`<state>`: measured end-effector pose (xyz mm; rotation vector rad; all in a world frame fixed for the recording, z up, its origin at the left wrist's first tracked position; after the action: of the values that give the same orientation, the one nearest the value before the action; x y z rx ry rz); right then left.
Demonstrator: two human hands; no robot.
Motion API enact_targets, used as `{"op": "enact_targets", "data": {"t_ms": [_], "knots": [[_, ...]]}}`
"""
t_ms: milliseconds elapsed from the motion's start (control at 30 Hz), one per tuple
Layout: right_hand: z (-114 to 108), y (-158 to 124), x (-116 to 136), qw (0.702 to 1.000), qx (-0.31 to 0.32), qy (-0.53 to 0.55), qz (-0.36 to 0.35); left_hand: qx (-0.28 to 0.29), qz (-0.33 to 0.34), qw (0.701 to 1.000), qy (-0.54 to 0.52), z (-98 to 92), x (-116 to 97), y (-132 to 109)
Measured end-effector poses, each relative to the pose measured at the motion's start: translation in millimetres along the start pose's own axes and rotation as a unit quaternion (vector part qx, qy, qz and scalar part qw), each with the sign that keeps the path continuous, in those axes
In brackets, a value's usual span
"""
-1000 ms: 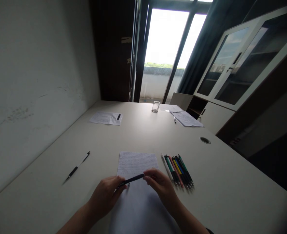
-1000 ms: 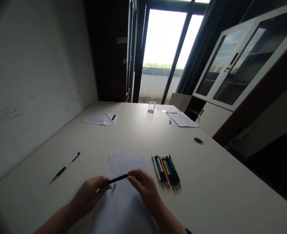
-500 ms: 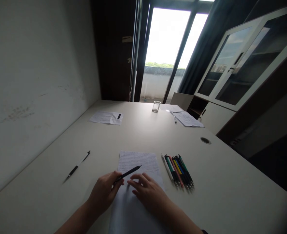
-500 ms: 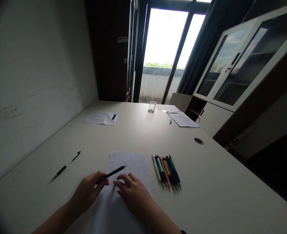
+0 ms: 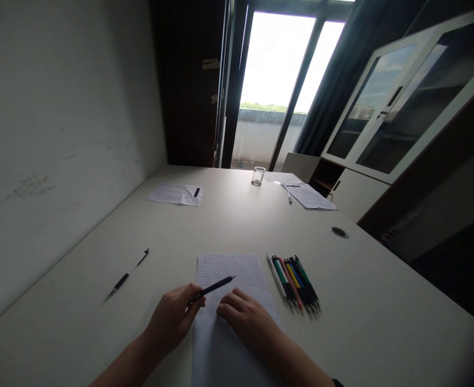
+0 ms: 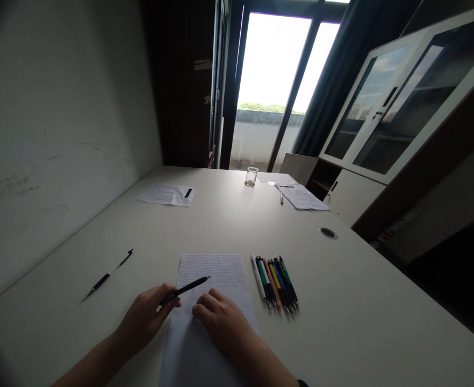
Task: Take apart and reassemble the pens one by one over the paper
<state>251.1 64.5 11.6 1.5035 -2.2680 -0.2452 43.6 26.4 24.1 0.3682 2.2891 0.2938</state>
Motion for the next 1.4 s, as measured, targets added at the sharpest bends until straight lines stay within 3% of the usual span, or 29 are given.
{"op": "enact_targets", "data": {"t_ms": [167, 333, 433, 1400], "knots": [[-10.6, -0.8, -6.4, 0.985, -0.100, 0.119, 0.074, 0.001, -0.002, 1.000, 0.009, 0.0, -0.3, 0.0], [-29.7, -10.4, -22.4, 0.921, -0.249, 0.219, 0.206, 0.008, 0.000, 1.000, 0.023, 1.2, 1.1, -0.6], [-33.5, -15.2, -28.7, 0.895, -0.289, 0.245, 0.236, 0.011, -0.002, 1.000, 0.028, 2.3, 3.7, -1.8], [-31.5, -11.8, -22.1, 0.904, -0.253, 0.284, 0.197, 0.027, 0.010, 1.000, 0.004, 4.0, 2.7, -0.9]]}}
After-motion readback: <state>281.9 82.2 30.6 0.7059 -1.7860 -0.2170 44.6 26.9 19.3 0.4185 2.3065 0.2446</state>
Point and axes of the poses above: each hand's wrist, its own y-axis towards the middle knuckle, its own z-axis out of the palm, x = y × z, the point moved 2 cm from there along y, towards the middle knuckle, and after that the axes turned 5 degrees about -z, right-handed, at the moved point
